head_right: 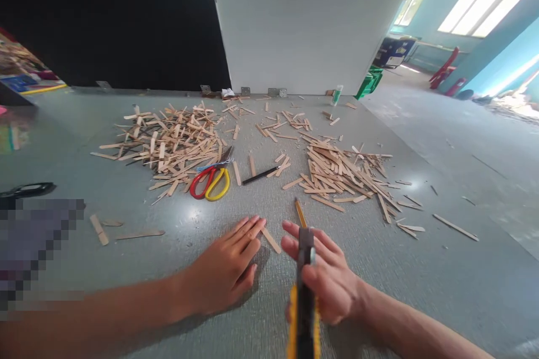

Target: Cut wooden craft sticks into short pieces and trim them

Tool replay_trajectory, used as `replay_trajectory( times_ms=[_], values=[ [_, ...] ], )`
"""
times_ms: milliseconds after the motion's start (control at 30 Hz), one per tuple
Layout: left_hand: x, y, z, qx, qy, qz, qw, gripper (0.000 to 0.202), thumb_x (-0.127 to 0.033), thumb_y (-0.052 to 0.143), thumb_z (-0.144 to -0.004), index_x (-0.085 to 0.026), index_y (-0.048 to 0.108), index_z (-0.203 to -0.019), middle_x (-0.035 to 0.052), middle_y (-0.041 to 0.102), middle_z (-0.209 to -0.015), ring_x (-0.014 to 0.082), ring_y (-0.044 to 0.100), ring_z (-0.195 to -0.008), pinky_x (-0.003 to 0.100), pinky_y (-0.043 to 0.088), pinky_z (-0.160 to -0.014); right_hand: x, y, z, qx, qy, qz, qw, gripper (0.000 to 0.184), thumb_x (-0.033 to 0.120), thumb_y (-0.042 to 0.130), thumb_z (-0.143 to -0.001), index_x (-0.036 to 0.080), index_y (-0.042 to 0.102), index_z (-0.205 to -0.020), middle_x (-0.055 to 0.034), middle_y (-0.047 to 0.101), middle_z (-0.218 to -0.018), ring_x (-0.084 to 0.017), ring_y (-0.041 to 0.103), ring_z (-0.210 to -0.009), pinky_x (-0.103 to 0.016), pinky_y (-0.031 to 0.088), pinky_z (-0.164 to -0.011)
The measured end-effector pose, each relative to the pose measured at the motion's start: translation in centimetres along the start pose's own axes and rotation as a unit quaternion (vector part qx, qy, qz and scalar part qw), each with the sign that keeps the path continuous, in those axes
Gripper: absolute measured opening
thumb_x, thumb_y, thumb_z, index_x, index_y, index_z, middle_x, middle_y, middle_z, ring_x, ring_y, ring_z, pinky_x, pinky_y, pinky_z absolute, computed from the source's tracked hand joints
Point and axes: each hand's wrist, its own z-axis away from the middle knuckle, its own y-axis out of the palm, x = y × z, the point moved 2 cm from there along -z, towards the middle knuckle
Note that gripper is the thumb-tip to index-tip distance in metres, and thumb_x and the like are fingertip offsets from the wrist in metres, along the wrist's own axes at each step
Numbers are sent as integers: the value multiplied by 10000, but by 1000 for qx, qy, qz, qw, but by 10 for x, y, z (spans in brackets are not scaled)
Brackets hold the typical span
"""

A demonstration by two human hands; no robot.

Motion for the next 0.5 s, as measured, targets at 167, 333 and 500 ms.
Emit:
replay_trajectory(
  times_ms=[167,333,500],
  values=[
    [4,0,4,-20,-1,15,1000,411,-182,536,-963,-86,579,-1360,279,500,-1652,381,440,-1588,569,445,-1287,7,-6,-21,-48,-101,104,988,446,157,598,-1041,215,499,-1471,-216,769,-1366,-319,585,-1471,-483,629,-1031],
    [4,1,3,-26,14,15,999,436,-179,535,-953,-65,564,-1373,296,516,-1634,391,472,-1566,571,472,-1268,14,-6,-30,-25,-133,180,974,179,96,510,-1068,212,605,-1166,-196,796,-1318,-314,491,-1537,-477,641,-1018],
    [1,-2,2,-22,13,-11,1000,413,-175,551,-938,-18,590,-1318,333,557,-1581,426,516,-1526,557,497,-1253,14,-4,-30,6,-130,208,969,197,96,436,-1105,169,603,-1179,-216,823,-1231,-306,475,-1546,-462,642,-1023]
  ],
)
